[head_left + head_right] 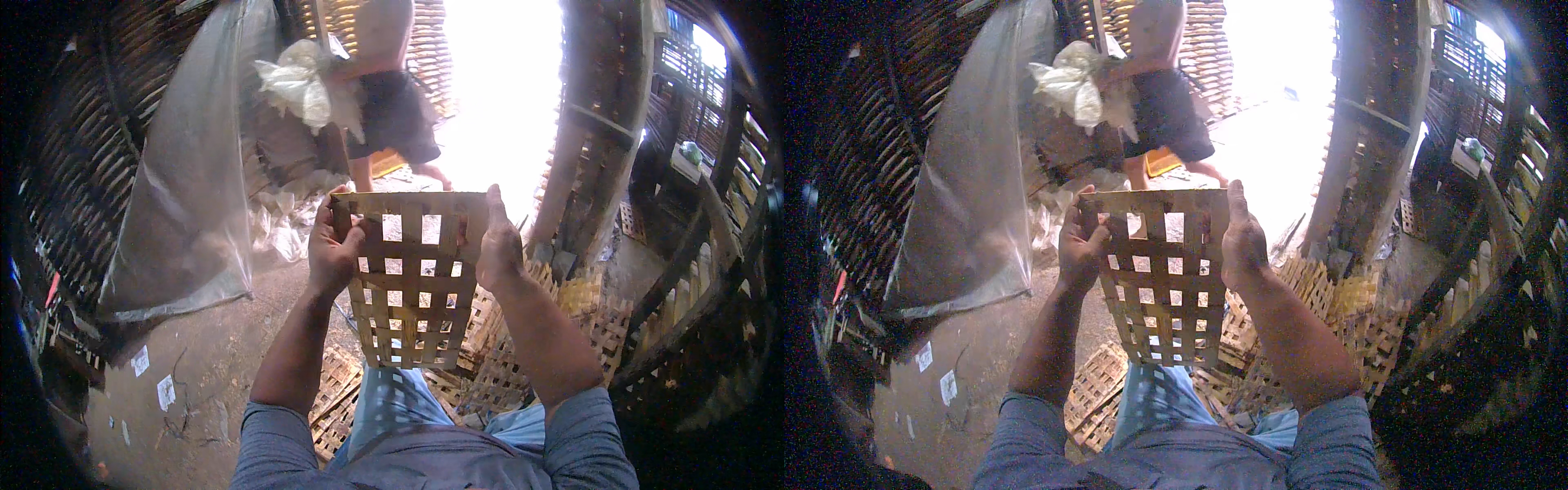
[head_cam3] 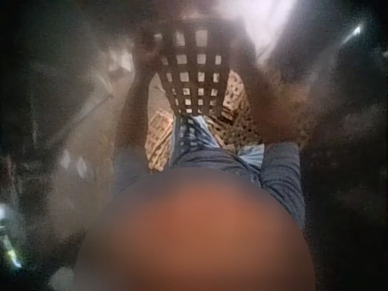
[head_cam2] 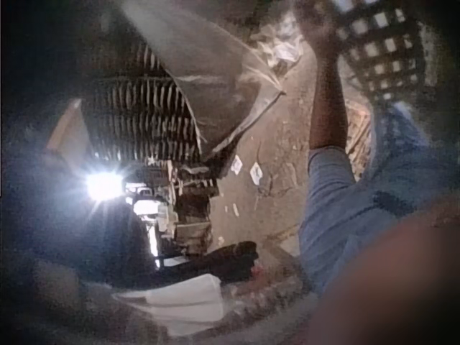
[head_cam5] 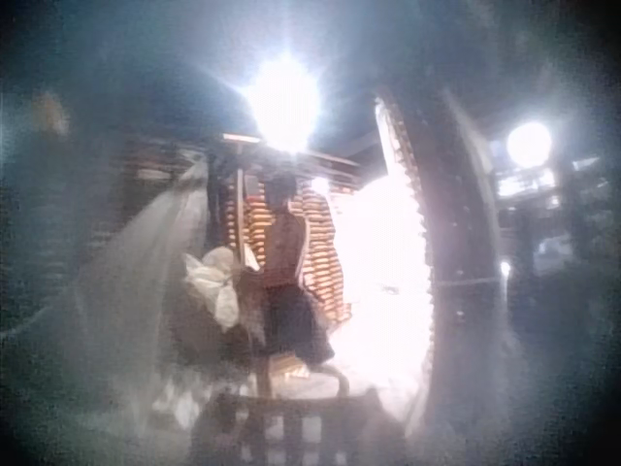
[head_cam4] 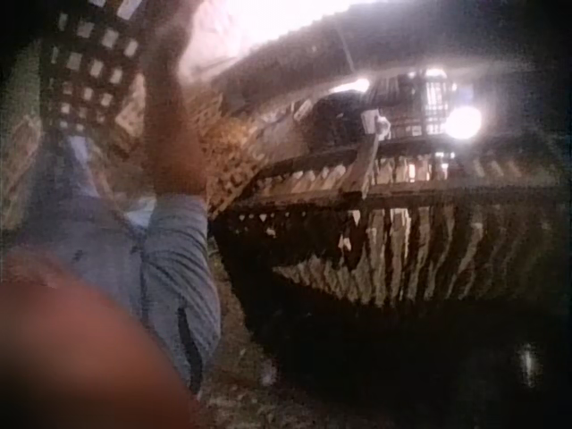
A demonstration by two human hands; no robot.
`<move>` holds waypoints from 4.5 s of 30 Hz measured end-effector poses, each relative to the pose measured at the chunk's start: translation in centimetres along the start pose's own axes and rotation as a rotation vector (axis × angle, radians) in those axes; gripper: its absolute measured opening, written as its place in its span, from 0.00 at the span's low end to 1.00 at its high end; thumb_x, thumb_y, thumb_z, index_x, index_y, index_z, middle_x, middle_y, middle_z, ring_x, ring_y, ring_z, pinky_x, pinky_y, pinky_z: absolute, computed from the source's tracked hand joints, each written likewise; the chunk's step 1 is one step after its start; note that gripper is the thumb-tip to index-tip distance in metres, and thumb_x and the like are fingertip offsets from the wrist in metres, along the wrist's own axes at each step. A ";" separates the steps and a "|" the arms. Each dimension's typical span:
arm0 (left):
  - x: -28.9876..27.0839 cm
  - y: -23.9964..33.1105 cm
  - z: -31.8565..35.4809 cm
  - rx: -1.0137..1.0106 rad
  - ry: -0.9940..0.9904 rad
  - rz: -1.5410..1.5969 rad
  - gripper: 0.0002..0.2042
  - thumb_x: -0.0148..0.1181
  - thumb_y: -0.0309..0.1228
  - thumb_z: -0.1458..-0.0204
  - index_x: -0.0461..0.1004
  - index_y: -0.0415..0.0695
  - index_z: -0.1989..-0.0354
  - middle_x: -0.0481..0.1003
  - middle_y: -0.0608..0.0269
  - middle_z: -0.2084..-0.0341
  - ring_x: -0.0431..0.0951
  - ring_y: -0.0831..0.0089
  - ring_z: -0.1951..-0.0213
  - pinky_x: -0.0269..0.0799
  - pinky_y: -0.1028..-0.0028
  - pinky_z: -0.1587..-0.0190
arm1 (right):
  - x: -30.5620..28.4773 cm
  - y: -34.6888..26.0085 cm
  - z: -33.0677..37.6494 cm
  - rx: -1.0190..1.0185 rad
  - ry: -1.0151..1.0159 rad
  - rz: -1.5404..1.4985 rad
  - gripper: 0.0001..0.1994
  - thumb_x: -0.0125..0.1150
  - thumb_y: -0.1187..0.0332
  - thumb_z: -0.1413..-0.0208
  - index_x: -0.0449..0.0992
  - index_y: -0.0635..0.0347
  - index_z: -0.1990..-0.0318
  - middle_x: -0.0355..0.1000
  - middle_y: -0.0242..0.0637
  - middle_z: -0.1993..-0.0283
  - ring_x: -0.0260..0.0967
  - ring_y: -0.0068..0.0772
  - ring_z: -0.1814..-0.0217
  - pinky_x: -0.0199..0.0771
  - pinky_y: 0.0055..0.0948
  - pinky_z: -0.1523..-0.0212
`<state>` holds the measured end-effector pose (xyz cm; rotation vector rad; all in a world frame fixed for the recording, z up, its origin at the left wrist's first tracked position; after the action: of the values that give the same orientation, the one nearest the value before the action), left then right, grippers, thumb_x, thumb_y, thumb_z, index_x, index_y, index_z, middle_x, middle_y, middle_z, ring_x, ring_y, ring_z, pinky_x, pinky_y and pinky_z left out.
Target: The person sits on the floor and assembles a wooden lattice by hand. They pick up thin wooden strips and interweave them into a grid pattern, occasionally adjusting the structure and placing finished pieces aside.
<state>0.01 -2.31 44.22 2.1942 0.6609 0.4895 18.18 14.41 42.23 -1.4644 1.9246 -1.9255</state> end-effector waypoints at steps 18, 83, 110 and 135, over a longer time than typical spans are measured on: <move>-2.0 -1.7 -0.6 -0.313 0.175 0.099 0.14 0.51 0.41 0.38 0.69 0.41 0.62 0.69 0.66 0.74 0.64 0.80 0.79 0.63 0.77 0.76 | -1.4 0.9 -0.1 0.009 0.294 0.032 0.15 0.52 0.55 0.41 0.72 0.59 0.66 0.70 0.34 0.76 0.66 0.28 0.79 0.67 0.29 0.78; -39.4 -43.8 63.7 -1.754 1.120 0.025 0.36 0.59 0.56 0.48 0.60 0.41 0.41 0.68 0.58 0.59 0.70 0.62 0.56 0.70 0.59 0.49 | -39.9 36.0 12.4 0.867 -1.115 2.311 0.12 0.59 0.64 0.50 0.82 0.52 0.60 0.74 0.35 0.54 0.66 0.40 0.42 0.59 0.50 0.37; 20.9 -30.0 24.6 -1.117 -0.232 1.180 0.41 0.57 0.58 0.46 0.53 0.43 0.32 0.61 0.53 0.35 0.62 0.52 0.36 0.60 0.50 0.35 | -43.9 15.6 12.8 0.035 0.744 -0.447 0.04 0.55 0.71 0.39 0.70 0.58 0.58 0.71 0.35 0.57 0.69 0.37 0.53 0.69 0.44 0.45; 10.6 -40.5 21.2 -0.981 0.022 0.601 0.23 0.48 0.34 0.35 0.55 0.50 0.32 0.63 0.52 0.37 0.66 0.55 0.39 0.64 0.50 0.37 | -63.1 12.7 22.5 0.864 0.704 0.355 0.14 0.53 0.60 0.37 0.76 0.61 0.57 0.75 0.40 0.61 0.74 0.37 0.65 0.77 0.41 0.62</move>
<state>7.63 14.77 1.16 1.3883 -0.2537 0.9050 59.81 33.83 -8.24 -0.2154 1.0362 -2.7195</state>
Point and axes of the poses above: each hand's wrist, its own z-axis away from the middle knuckle, its own x-axis out of the palm, y = z × x, the point moved 10 cm from there along -z, towards the middle knuckle
